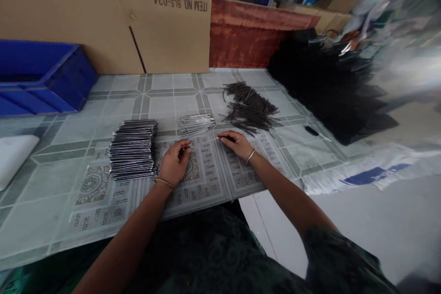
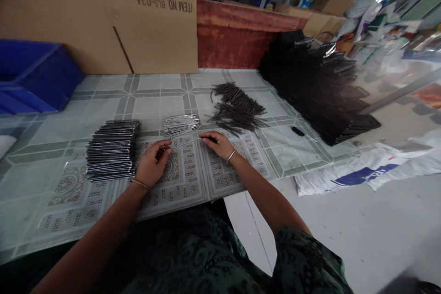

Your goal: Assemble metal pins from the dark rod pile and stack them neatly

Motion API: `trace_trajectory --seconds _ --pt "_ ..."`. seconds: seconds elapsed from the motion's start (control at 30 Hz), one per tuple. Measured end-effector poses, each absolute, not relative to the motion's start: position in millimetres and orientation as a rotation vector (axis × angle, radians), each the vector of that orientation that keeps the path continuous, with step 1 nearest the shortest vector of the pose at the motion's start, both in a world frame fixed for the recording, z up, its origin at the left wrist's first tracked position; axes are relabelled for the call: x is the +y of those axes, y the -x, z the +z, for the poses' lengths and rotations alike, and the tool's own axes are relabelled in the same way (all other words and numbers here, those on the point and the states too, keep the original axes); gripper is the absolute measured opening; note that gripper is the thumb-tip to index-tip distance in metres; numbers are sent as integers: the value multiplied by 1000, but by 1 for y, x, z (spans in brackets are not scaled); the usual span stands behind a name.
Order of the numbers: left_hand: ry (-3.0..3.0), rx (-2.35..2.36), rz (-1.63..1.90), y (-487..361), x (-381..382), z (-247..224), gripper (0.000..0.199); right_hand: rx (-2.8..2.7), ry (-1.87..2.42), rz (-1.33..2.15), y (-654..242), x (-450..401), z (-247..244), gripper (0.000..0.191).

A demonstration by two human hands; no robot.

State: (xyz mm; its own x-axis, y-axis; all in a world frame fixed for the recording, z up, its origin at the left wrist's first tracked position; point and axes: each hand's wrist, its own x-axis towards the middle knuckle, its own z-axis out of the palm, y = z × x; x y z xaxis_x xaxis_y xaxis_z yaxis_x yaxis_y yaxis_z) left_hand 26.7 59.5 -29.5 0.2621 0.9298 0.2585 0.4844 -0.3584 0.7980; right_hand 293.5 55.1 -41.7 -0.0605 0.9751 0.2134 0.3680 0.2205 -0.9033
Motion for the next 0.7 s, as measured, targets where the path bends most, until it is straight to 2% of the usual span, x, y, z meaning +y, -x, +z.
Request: trace_trajectory --seconds 0.7 --pt "-1950 1262 1022 -26 60 -32 28 -1703 1307 839 -294 55 -41 29"
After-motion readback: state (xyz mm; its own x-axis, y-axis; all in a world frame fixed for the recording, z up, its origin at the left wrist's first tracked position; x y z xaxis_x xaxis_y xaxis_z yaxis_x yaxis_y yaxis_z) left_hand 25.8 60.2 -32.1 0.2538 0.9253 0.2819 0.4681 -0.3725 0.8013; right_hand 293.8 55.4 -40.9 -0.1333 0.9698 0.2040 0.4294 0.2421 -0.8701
